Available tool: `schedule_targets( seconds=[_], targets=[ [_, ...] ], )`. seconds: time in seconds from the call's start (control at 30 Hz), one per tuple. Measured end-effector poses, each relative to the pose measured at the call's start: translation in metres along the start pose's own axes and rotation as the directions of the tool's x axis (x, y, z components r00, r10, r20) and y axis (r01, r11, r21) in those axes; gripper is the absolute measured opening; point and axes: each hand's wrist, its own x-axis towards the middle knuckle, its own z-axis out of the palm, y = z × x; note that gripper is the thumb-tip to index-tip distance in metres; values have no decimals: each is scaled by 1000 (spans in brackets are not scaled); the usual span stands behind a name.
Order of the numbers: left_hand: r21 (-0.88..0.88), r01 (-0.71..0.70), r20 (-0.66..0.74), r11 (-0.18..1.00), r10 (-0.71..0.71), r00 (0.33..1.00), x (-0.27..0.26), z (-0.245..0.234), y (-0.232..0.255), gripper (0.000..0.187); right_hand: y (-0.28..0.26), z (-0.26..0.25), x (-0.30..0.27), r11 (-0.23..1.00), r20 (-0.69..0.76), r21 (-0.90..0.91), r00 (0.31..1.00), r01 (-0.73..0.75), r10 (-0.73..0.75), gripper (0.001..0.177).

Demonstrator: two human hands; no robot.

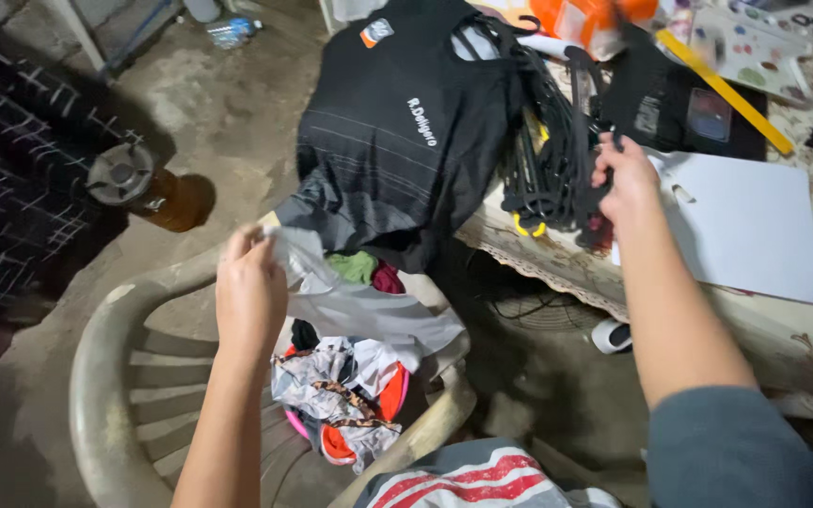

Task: The person picks up clothes from a pink basin on a plastic chair and places them onto hangers. They handle a white shirt, a patterned top, an orange shirt, a gray shirt, and a black shirt, placing each onto a hanger and setting them aside on the chair or nearby surface.

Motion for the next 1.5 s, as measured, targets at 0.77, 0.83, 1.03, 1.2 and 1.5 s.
schedule_targets(
  seconds=[0.77,0.83,1.03,1.2,1.5],
  targets=[
    [124,-382,150,916,363,919,16,-137,-13,26,-45,260,-197,528,816,-323,514,785,-264,21],
    [84,-334,144,939,320,937,6,-141,-16,20,-23,260,-190,493,727,-304,533,815,-432,25],
    [188,-255,90,948,242,966,-21,-146,3,12,147,271,-193,896,167,-355,961,268,-222,43],
    [216,-179,29,960,177,984,-38,-161,14,12,242,302,-220,852,106,-401,907,-337,408,40],
    [139,-42,-71,989,52,996,-62,-185,8,30,229,383,-216,883,728,-468,563,-6,390,38]
  ],
)
